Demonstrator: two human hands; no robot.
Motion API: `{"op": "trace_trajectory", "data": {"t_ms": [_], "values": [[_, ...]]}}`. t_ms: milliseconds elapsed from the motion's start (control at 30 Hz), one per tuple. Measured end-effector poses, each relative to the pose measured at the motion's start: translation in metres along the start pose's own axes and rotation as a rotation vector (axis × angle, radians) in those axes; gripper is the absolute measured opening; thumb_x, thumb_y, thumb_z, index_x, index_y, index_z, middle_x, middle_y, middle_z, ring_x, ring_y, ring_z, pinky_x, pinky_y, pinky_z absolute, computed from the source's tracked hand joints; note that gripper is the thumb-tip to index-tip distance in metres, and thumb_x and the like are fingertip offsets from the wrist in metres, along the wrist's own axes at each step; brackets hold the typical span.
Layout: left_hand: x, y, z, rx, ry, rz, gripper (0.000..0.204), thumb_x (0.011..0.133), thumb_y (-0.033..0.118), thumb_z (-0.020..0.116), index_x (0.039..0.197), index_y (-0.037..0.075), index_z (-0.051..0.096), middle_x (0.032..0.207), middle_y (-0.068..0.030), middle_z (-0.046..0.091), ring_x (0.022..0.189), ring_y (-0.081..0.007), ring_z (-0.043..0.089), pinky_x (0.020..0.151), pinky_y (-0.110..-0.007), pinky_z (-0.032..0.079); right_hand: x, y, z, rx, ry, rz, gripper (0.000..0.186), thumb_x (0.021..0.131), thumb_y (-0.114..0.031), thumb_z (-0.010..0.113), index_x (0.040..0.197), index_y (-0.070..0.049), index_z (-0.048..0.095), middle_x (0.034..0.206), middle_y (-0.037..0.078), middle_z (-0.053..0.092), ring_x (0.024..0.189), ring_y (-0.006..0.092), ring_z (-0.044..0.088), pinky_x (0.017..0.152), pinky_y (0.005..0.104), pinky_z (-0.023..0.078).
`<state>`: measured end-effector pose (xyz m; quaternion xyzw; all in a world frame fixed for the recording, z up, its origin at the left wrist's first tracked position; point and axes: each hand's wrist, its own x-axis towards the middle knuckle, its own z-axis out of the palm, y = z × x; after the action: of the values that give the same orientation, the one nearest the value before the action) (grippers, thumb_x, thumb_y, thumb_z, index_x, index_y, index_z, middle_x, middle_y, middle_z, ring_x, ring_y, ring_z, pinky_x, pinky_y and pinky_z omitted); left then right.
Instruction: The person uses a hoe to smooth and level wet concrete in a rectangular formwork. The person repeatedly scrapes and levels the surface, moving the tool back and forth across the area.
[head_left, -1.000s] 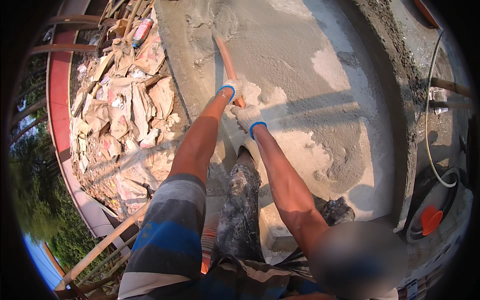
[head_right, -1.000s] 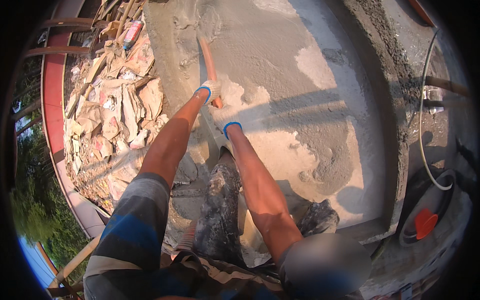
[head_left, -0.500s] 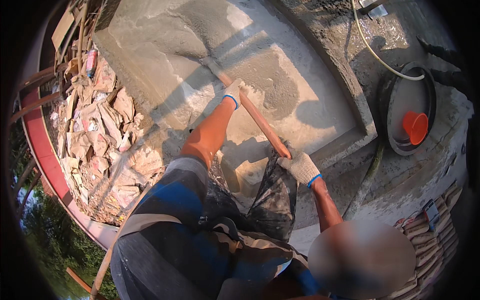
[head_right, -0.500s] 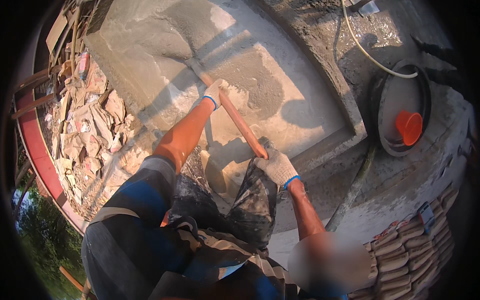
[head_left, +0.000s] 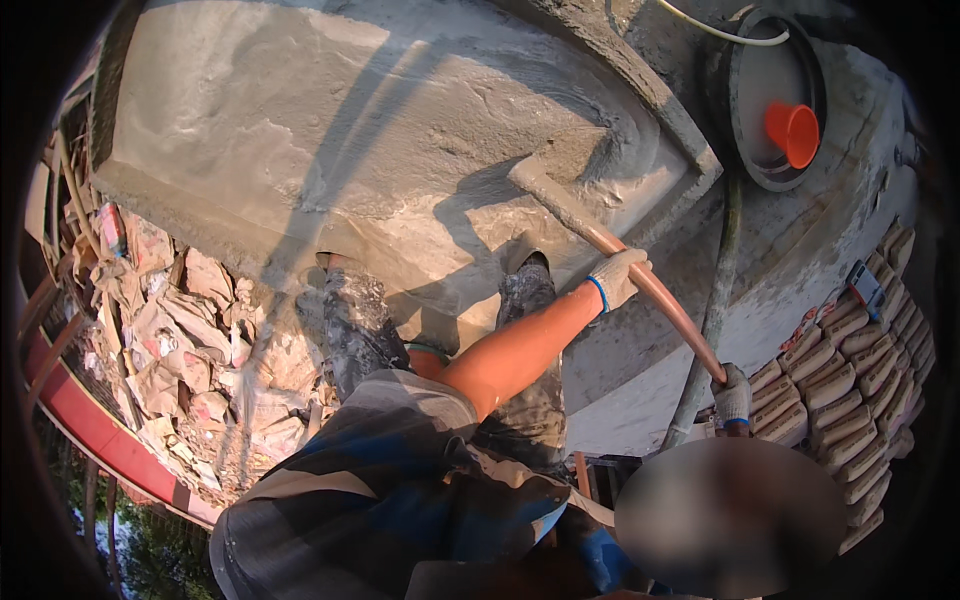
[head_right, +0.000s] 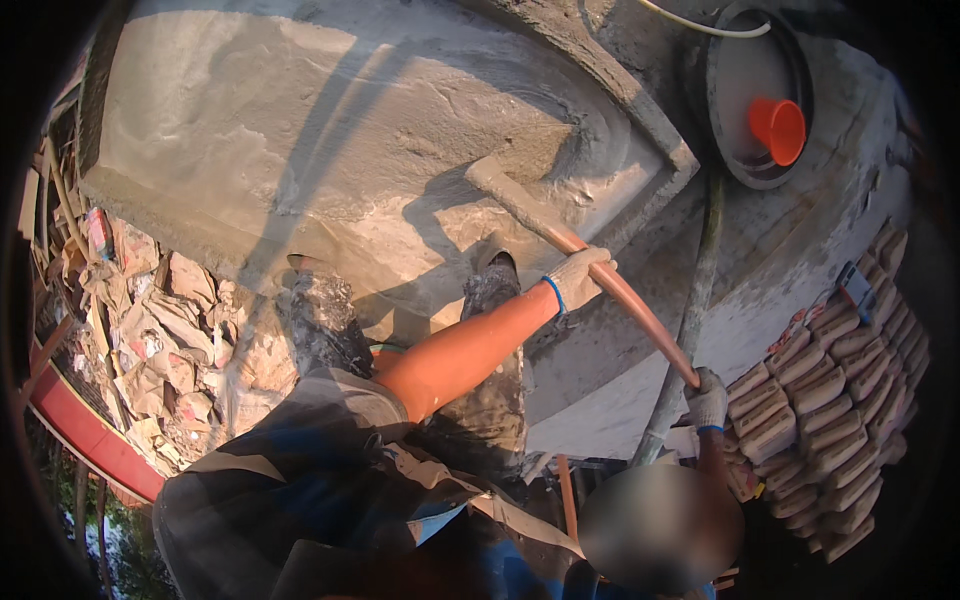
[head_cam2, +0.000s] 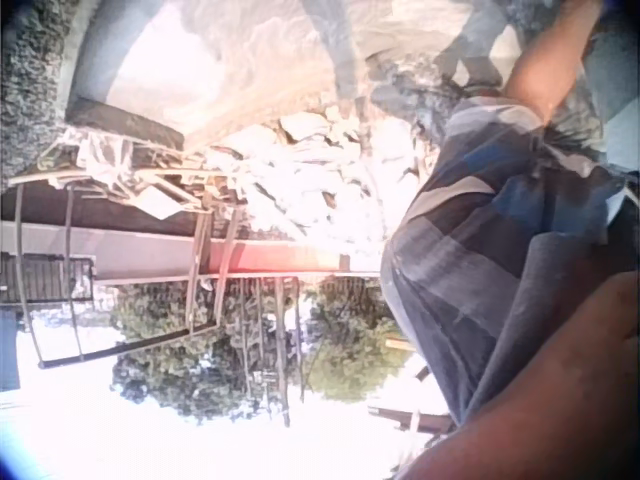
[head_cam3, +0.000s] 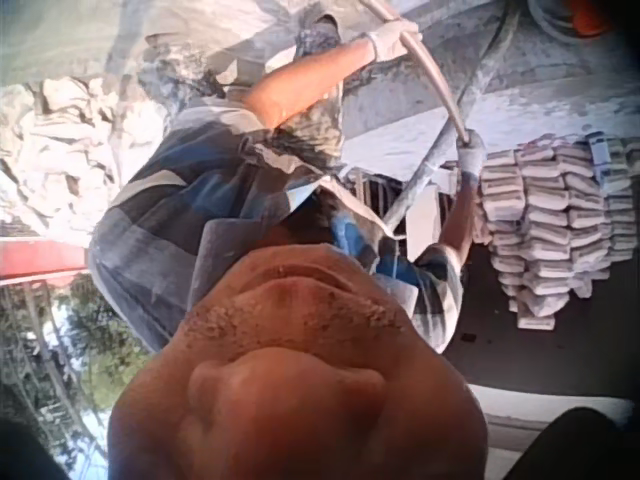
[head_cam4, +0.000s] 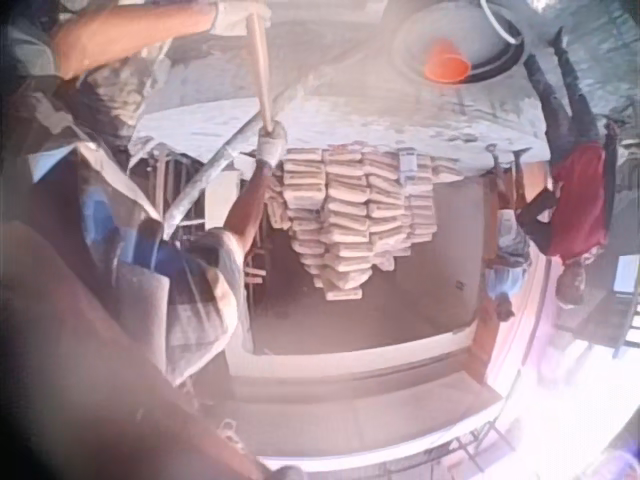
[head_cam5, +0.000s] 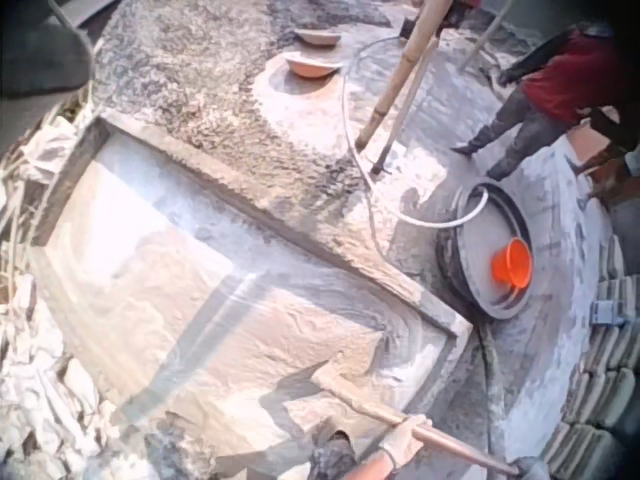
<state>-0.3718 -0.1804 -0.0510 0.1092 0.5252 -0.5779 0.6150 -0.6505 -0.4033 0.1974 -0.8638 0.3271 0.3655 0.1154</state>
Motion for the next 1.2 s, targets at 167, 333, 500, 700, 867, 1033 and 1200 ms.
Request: {"op": "trace_trajectory", "data": {"t_ms": [167, 333, 500, 700, 867, 1033, 1200], "values": [[0.058, 0.126, -0.021, 0.453, -0.045, 0.008, 0.022, 0.097, 0.021, 0.069, 0.110, 0.005, 0.064, 0.103, -0.0088, 0.065, 0.102, -0.0265, 0.065, 0.094, -0.042, 0.055, 0.060, -0.149, -0.030, -0.063, -0.010, 0.074, 0.023, 0.084, -0.015, 0.074, 0.106, -0.009, 0.072, 0.090, 0.021, 0.072, 0.085, 0.0435, 0.071, 0.073, 0.0469, 0.056], [0.002, 0.229, -0.038, 0.280, 0.036, -0.031, 0.024, 0.094, 0.026, 0.071, 0.105, 0.007, 0.064, 0.097, -0.0092, 0.064, 0.096, -0.0252, 0.065, 0.086, -0.041, 0.058, 0.093, -0.260, -0.035, -0.085, -0.032, 0.076, 0.023, 0.084, -0.023, 0.076, 0.102, -0.010, 0.070, 0.091, 0.021, 0.072, 0.088, 0.0442, 0.070, 0.075, 0.0517, 0.055], [-0.081, 0.355, -0.054, 0.283, 0.023, 0.126, 0.022, 0.093, 0.028, 0.071, 0.101, 0.009, 0.064, 0.098, -0.0094, 0.065, 0.087, -0.0238, 0.066, 0.075, -0.040, 0.060, 0.123, -0.395, -0.040, -0.116, -0.092, -0.002, 0.027, 0.085, -0.027, 0.077, 0.104, -0.009, 0.070, 0.089, 0.021, 0.072, 0.086, 0.0441, 0.070, 0.073, 0.0515, 0.055], [-0.210, 0.569, -0.113, 0.430, 0.117, 0.499, 0.025, 0.090, 0.022, 0.076, 0.107, 0.007, 0.066, 0.094, -0.0099, 0.068, 0.084, -0.0246, 0.070, 0.073, -0.044, 0.061, 0.192, -0.589, 0.031, 0.155, -0.125, -0.273, 0.033, 0.082, -0.028, 0.082, 0.100, -0.004, 0.068, 0.082, 0.024, 0.070, 0.083, 0.0471, 0.070, 0.068, 0.0485, 0.054], [-0.309, 0.764, -0.190, 0.503, 0.439, 0.782, 0.035, 0.088, 0.033, 0.075, 0.105, 0.003, 0.070, 0.091, -0.0122, 0.071, 0.076, -0.0247, 0.069, 0.068, -0.042, 0.057, 0.255, -0.804, 0.098, 0.271, -0.243, -0.429, 0.037, 0.084, -0.033, 0.082, 0.100, -0.002, 0.068, 0.081, 0.025, 0.070, 0.079, 0.0455, 0.071, 0.069, 0.0493, 0.054], [-0.436, 0.900, -0.249, 0.534, 0.710, 1.148, 0.046, 0.088, 0.041, 0.076, 0.105, -0.001, 0.071, 0.094, -0.0123, 0.071, 0.079, -0.0235, 0.069, 0.068, -0.042, 0.056, 0.296, -0.992, 0.140, 0.467, -0.265, -0.657, 0.040, 0.086, -0.034, 0.081, 0.102, 0.001, 0.069, 0.085, 0.028, 0.071, 0.083, 0.0440, 0.073, 0.071, 0.0453, 0.056], [-0.537, 0.981, -0.291, 0.796, 1.283, 1.263, 0.064, 0.086, 0.044, 0.073, 0.119, -0.010, 0.069, 0.112, -0.0286, 0.073, 0.107, -0.0373, 0.073, 0.088, -0.046, 0.056, 0.301, -1.187, 0.132, 0.460, -0.279, -0.827, 0.050, 0.087, -0.046, 0.078, 0.099, 0.002, 0.069, 0.079, 0.026, 0.070, 0.079, 0.0436, 0.072, 0.073, 0.0494, 0.054]]}}
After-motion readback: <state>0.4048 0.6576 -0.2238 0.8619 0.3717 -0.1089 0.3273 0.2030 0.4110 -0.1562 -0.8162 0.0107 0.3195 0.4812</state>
